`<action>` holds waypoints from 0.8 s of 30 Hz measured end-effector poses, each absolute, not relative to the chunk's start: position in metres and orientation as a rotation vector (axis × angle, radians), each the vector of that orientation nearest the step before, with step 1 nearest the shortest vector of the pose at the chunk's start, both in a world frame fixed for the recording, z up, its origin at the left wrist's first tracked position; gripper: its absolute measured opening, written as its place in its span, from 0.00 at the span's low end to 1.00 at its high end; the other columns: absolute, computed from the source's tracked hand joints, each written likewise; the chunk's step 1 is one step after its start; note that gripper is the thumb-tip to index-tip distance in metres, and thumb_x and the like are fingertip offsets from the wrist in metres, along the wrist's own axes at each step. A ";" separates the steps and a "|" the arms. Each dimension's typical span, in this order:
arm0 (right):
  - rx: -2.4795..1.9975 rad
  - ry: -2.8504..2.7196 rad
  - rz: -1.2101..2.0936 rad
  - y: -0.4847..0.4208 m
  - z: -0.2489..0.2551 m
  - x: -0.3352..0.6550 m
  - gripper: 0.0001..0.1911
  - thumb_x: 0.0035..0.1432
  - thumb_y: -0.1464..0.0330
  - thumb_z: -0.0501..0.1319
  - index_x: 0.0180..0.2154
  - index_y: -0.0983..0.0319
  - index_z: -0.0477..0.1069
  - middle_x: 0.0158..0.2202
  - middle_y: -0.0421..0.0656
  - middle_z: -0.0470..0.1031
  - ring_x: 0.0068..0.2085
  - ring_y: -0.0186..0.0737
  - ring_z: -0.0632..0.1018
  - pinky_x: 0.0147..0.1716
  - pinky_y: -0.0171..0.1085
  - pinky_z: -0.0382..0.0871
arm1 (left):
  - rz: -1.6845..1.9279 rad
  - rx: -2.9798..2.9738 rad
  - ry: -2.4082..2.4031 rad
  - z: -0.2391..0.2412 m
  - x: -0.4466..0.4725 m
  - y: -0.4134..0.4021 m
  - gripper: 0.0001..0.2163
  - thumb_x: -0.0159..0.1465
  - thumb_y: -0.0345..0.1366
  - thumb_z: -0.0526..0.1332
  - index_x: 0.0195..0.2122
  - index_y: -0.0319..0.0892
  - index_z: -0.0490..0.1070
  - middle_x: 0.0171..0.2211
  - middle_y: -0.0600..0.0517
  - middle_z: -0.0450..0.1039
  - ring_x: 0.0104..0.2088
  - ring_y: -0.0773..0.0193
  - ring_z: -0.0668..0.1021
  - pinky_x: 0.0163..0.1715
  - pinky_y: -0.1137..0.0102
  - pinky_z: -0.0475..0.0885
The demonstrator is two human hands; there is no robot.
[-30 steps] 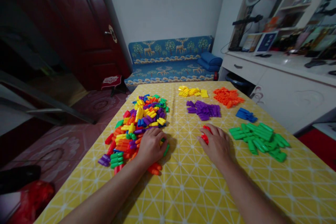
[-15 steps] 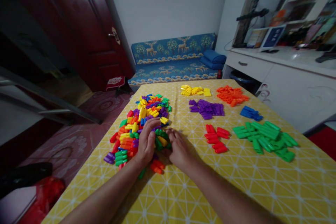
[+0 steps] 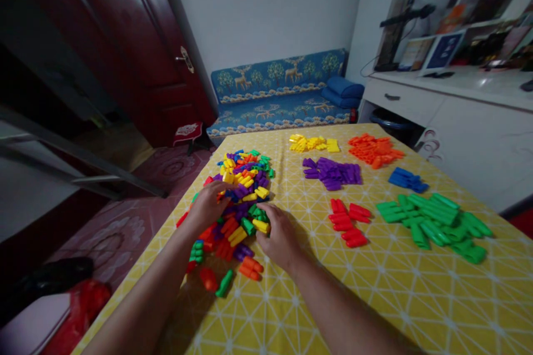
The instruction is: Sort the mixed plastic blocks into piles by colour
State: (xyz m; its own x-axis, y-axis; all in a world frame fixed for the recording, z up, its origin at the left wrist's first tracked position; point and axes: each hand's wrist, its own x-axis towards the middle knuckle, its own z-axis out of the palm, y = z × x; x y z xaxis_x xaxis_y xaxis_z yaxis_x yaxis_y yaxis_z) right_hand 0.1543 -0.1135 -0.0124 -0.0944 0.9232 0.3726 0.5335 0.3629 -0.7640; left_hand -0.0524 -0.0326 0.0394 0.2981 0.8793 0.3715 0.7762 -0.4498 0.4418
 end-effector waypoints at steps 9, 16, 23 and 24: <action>-1.228 -1.724 0.586 -0.112 -0.014 0.154 0.25 0.51 0.72 0.61 0.53 0.57 0.67 0.54 0.46 0.72 0.56 0.46 0.72 0.57 0.48 0.66 | 0.538 2.568 1.700 0.029 -0.054 -0.024 0.24 0.57 0.29 0.62 0.56 0.46 0.71 0.48 0.45 0.77 0.49 0.49 0.77 0.48 0.60 0.73; -1.219 -1.671 0.567 -0.111 -0.020 0.154 0.25 0.55 0.69 0.61 0.55 0.57 0.65 0.56 0.46 0.71 0.57 0.45 0.71 0.57 0.47 0.67 | 0.759 2.416 1.786 0.036 -0.058 -0.034 0.17 0.62 0.37 0.61 0.53 0.44 0.70 0.45 0.44 0.77 0.46 0.51 0.78 0.45 0.60 0.72; -1.105 -1.643 0.465 -0.115 -0.019 0.154 0.28 0.62 0.67 0.58 0.63 0.53 0.58 0.60 0.45 0.68 0.60 0.43 0.69 0.59 0.45 0.66 | 0.848 2.260 1.193 0.048 -0.017 -0.071 0.16 0.67 0.44 0.56 0.50 0.42 0.73 0.38 0.48 0.79 0.37 0.57 0.80 0.38 0.67 0.74; -1.083 -1.634 0.453 -0.115 -0.018 0.154 0.27 0.63 0.68 0.57 0.63 0.53 0.59 0.59 0.45 0.69 0.60 0.43 0.70 0.59 0.44 0.66 | 0.827 2.261 1.106 0.046 -0.011 -0.075 0.15 0.67 0.42 0.57 0.50 0.42 0.73 0.38 0.48 0.79 0.37 0.58 0.80 0.38 0.68 0.74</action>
